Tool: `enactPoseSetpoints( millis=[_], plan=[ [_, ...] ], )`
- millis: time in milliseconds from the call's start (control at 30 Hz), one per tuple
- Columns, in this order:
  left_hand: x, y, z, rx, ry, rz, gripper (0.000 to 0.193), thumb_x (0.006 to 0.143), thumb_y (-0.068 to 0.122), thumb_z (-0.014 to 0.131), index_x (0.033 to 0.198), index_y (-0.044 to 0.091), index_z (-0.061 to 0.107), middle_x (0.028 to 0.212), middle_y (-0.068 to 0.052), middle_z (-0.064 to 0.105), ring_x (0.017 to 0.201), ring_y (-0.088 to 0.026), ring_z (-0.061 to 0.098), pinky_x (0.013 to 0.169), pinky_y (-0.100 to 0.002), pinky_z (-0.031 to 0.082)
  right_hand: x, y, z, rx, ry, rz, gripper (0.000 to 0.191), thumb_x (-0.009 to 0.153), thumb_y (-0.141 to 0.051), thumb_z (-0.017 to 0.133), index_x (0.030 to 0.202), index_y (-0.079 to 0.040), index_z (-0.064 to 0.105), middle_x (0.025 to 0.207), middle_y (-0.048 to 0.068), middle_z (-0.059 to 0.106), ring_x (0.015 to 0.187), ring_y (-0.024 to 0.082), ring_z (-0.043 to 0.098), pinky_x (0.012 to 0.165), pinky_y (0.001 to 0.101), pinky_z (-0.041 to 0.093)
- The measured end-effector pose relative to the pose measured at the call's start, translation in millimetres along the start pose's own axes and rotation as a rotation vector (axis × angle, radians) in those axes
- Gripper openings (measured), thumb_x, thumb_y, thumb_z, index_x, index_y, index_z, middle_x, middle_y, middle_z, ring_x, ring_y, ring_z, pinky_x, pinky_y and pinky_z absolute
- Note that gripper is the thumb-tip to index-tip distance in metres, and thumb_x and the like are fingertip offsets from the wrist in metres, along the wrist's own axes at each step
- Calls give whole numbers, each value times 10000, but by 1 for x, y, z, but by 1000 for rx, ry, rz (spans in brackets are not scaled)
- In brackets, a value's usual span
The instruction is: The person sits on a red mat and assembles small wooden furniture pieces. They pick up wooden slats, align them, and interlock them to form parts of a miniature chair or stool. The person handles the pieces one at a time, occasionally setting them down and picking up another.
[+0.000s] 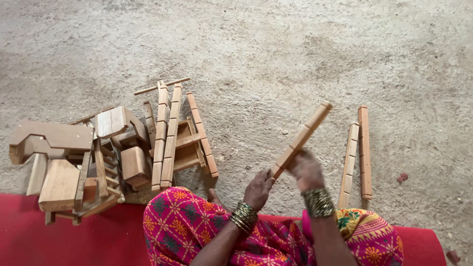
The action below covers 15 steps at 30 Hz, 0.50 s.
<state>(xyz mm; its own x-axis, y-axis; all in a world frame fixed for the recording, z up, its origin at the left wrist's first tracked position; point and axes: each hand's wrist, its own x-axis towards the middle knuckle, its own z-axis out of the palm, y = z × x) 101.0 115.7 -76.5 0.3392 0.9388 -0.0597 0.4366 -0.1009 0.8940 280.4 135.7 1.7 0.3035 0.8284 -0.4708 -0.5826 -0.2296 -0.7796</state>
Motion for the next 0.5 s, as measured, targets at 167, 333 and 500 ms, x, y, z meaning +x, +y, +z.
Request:
enactPoseSetpoints(
  millis=[167,333,500],
  plan=[
    [4,-1,3,-188,-166,66,364,1066,209,541,1413,105,512,1153,-119,673,949,-216,676,751,-353,601,-8,-55,14,228,-146,-317,263,1027,-183,543,1254,-72,615,1117,133,711,986,285,711,866,472,623],
    [23,54,-2,-24,-75,130,447,1001,191,594,1420,124,454,1063,-90,667,769,-252,693,603,-387,594,-21,-56,30,233,-184,-360,311,992,-73,572,1300,-89,613,1161,149,697,1044,264,697,924,416,604],
    [38,97,-24,-32,97,389,534,955,158,669,1415,34,427,1063,-178,634,842,-350,675,666,-458,578,-26,-58,45,202,-196,-413,444,943,85,530,1339,-74,652,1172,119,702,986,211,645,830,350,566]
  ],
)
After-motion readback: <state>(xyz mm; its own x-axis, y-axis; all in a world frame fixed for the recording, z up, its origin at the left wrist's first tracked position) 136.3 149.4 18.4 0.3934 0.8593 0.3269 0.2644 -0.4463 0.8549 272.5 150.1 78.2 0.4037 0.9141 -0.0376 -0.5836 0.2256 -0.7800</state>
